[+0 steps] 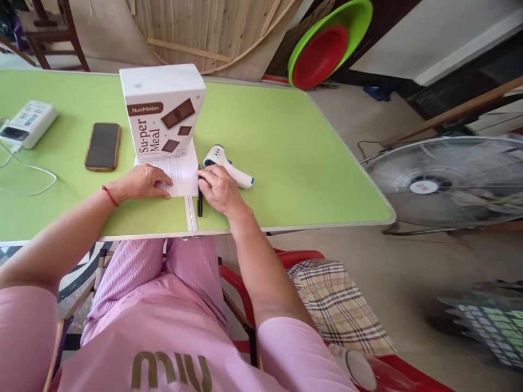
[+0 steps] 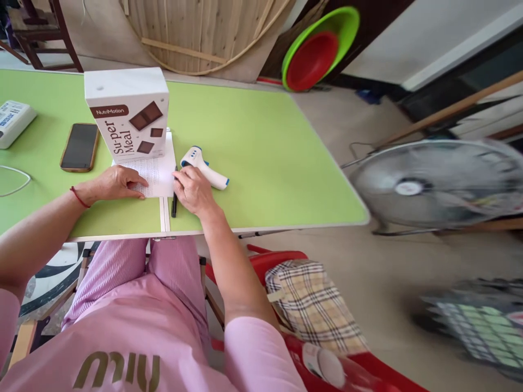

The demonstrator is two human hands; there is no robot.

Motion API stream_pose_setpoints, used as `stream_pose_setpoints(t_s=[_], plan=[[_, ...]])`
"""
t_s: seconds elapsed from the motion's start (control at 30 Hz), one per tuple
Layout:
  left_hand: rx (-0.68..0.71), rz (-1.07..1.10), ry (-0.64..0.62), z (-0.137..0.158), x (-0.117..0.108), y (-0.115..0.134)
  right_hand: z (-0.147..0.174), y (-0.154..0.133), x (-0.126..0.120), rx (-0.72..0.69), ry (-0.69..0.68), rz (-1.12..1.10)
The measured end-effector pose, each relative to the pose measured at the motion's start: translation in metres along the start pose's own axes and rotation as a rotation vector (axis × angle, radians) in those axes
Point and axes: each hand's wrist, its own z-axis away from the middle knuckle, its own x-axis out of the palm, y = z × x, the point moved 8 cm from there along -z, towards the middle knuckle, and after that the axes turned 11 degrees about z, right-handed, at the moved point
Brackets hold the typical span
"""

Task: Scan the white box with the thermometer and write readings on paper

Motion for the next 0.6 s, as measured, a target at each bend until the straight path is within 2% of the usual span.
stream_pose_setpoints(t_s=[0.1,0.23,0.37,0.47,0.6], plan=[[0.023,-0.034,-0.012,0.004,0.002,-0.001,0.004,-0.012,-0.002,-0.020,-0.049,0.078],[0.173,-0.080,0.045,0.010,0.004,0.005,0.011,-0.026,-0.006,-0.028,-0.132,0.182],[0.259,-0.082,0.015,0.016,0.016,0.012,0.015,-0.032,-0.009,-0.123,-0.235,0.230],[0.246,-0.081,0.019,0.023,0.023,0.017,0.014,-0.025,-0.012,-0.196,-0.250,0.197],[0.148,-0.055,0.084,0.040,0.027,0.028,0.018,-0.016,-0.018,-0.289,-0.184,0.086]])
